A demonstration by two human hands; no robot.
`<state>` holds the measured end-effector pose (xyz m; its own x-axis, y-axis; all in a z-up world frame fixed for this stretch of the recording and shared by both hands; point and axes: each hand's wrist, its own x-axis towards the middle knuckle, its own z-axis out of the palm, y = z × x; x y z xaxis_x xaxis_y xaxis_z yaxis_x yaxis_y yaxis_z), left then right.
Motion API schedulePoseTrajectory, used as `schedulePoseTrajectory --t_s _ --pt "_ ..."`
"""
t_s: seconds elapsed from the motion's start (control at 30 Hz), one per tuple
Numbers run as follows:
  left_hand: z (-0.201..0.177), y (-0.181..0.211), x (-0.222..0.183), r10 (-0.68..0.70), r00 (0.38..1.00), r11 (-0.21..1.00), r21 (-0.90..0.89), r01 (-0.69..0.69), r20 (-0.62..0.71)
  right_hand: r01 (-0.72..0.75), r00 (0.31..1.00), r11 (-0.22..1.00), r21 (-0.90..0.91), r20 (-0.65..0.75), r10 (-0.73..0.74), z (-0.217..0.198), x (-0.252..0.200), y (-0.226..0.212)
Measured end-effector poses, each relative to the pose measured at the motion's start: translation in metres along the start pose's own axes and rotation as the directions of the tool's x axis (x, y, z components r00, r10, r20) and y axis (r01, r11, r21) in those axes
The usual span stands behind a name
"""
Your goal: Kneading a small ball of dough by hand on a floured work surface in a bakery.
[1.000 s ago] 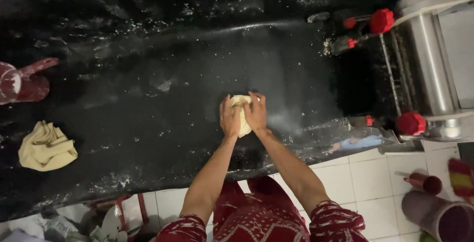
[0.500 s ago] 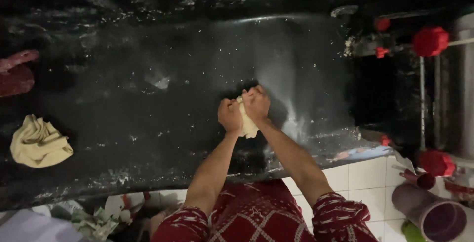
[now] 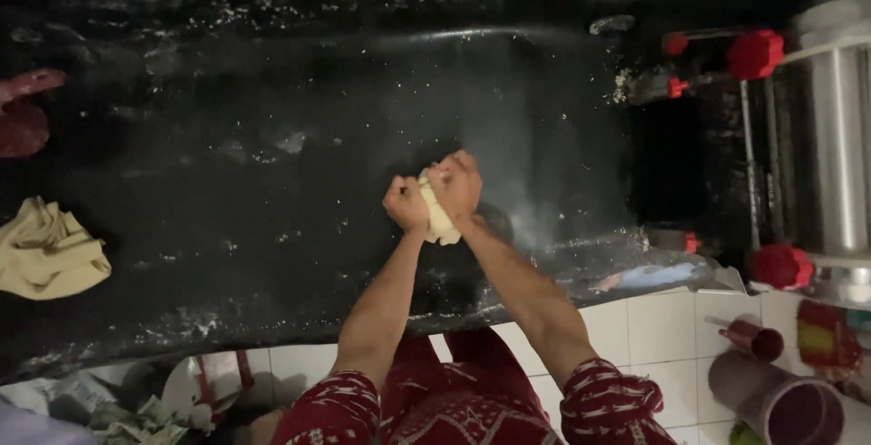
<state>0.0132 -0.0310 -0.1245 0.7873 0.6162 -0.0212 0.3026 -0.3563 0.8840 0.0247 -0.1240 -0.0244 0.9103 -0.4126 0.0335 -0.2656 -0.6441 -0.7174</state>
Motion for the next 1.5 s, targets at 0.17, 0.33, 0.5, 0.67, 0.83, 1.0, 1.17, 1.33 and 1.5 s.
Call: schedulePoseTrajectory --t_s 0.17,0.33,0.5,0.67,0.83,1.0,1.17,1.33,1.5 --pt "-0.047 -0.015 -0.005 0.028 0.998 0.976 -0.217 -0.015 0.053 0.706 0.700 0.698 0.123 -0.269 -0.661 -0.009 -0.028 -0.049" --pt "-0.071 -0.040 0.006 0.182 0.977 0.931 -0.340 -0.134 0.113 0.865 0.502 0.486 0.124 -0.185 -0.845 -0.014 -0.065 -0.069" --pt "-0.107 0.049 -0.010 -0.262 0.906 0.927 -0.173 0.332 0.333 0.555 0.828 0.797 0.237 -0.065 -0.557 -0.013 -0.085 -0.052" --pt "-0.115 0.096 -0.023 -0.564 0.685 0.760 -0.034 0.649 0.461 0.126 0.950 0.952 0.278 0.243 -0.196 -0.076 -0.086 -0.078" --pt "-0.095 0.084 -0.025 -0.683 0.650 0.723 0.185 0.665 0.334 -0.434 0.830 0.850 0.298 0.499 0.249 -0.062 -0.082 -0.042" --pt "-0.114 0.123 -0.033 -0.625 0.733 0.778 0.139 0.613 0.268 -0.443 0.811 0.868 0.223 0.513 0.282 -0.043 -0.087 -0.024" --pt "-0.105 0.081 -0.030 -0.599 0.775 0.800 0.188 0.570 0.201 -0.068 0.986 0.943 0.327 0.166 0.013 -0.018 -0.102 -0.009" --pt "-0.087 0.025 -0.035 -0.515 0.849 0.854 0.153 0.497 0.116 0.144 0.989 0.941 0.306 -0.014 -0.146 -0.004 -0.092 0.002" --pt "-0.071 0.014 -0.026 -0.375 0.926 0.913 0.157 0.377 -0.047 0.231 0.969 0.915 0.332 0.008 -0.247 0.009 -0.069 0.006"
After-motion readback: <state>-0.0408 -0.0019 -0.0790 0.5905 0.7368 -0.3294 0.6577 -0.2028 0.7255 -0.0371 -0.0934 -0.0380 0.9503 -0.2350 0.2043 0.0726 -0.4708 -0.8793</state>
